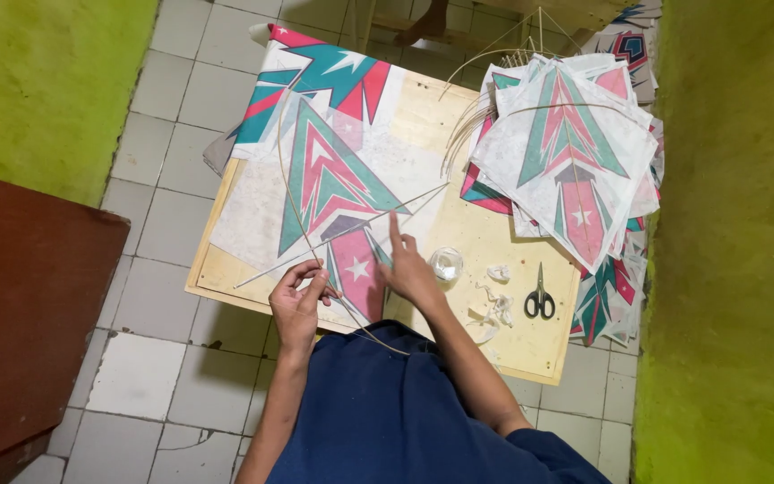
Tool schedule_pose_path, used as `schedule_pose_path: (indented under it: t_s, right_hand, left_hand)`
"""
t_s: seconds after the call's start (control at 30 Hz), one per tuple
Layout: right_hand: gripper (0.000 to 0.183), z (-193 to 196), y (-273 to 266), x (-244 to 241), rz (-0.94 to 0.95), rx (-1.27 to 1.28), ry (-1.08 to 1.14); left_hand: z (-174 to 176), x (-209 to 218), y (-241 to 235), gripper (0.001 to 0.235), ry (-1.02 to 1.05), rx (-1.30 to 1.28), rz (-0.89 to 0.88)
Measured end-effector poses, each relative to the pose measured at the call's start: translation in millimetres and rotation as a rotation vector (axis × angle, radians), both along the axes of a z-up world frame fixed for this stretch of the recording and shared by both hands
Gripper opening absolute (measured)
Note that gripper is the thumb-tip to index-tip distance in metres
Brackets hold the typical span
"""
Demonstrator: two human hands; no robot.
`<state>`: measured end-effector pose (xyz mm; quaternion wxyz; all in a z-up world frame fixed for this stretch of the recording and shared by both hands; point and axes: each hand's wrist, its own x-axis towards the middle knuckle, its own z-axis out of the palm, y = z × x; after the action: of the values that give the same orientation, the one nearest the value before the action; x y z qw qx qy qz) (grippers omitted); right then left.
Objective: Assembling the frame of a kite by tying bamboo sticks to the sail with string and glue.
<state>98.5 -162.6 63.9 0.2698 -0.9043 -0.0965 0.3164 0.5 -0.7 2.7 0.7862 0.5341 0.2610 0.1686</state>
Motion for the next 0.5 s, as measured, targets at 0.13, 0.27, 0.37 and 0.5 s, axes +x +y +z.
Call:
schedule_pose_path:
  t_s: [0.13, 0.27, 0.37, 0.5]
  right_hand:
    - [0.091, -32, -38, 11, -0.154, 0.006, 0.004]
    - [0.063, -53, -99, 11, -0.325, 0.016, -0.131]
    - [0.054, -74, -138, 8, -0.371, -0.012, -0.238]
    - [0.057, -106, -162, -5, -0.369, 0.002, -0.263]
  left_hand:
    - [0, 0, 2, 0.024, 0.009, 0.008, -0.001]
    - [-1, -1, 6, 0.023, 0.016, -0.029, 0.014]
    - [-5, 2, 9, 0.022, 0.004, -0.037, 0.028]
    - [-7, 5, 12, 0.02, -0.006, -0.036, 0.0]
